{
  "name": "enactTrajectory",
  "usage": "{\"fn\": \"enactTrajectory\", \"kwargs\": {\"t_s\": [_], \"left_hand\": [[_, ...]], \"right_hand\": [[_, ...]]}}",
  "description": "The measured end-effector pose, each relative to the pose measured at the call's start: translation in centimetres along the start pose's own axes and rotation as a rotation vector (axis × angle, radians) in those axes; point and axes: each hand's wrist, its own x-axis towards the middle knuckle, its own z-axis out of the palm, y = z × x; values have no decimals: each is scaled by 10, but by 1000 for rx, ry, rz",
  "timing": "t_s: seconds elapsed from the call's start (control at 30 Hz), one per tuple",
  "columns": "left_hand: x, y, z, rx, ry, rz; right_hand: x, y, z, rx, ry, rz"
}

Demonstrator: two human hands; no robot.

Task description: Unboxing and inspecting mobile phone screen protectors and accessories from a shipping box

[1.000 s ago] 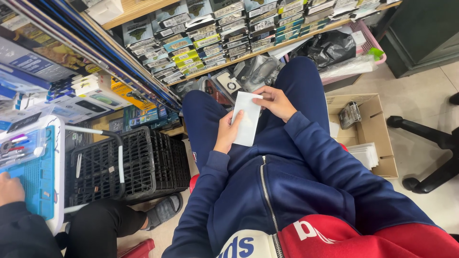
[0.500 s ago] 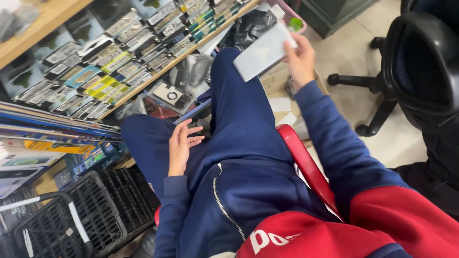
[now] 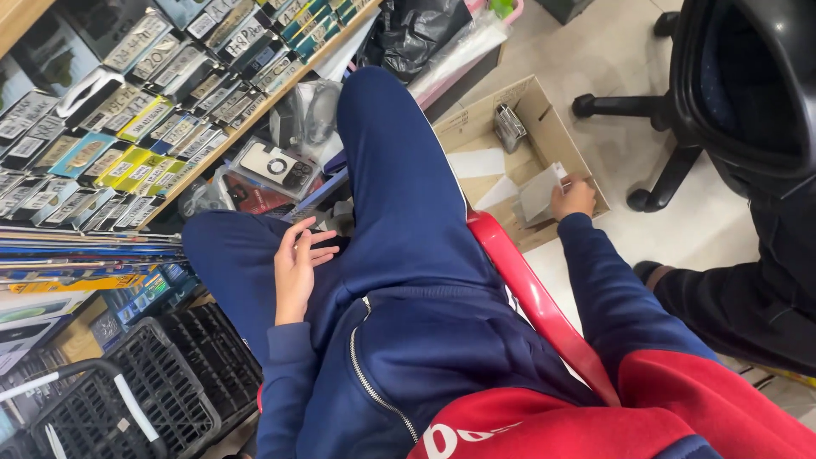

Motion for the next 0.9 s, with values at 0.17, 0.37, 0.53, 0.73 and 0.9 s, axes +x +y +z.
{"fn": "enactTrajectory", "kwargs": {"t_s": [0.17, 0.37, 0.53, 0.73, 0.9], "left_hand": [[-1, 2, 3, 4, 3, -12], [-3, 5, 5, 21, 1, -8], [-2, 6, 6, 23, 0, -2], [0, -1, 5, 29, -9, 16], [1, -4, 3, 34, -21, 13]], "right_hand": [[-22, -3, 4, -228, -36, -1], [-37, -15, 0, -481, 27, -139], [-44, -29, -5, -509, 29, -138], [-50, -59, -23, -277, -33, 26], [-48, -63, -19, -259, -45, 95]]}}
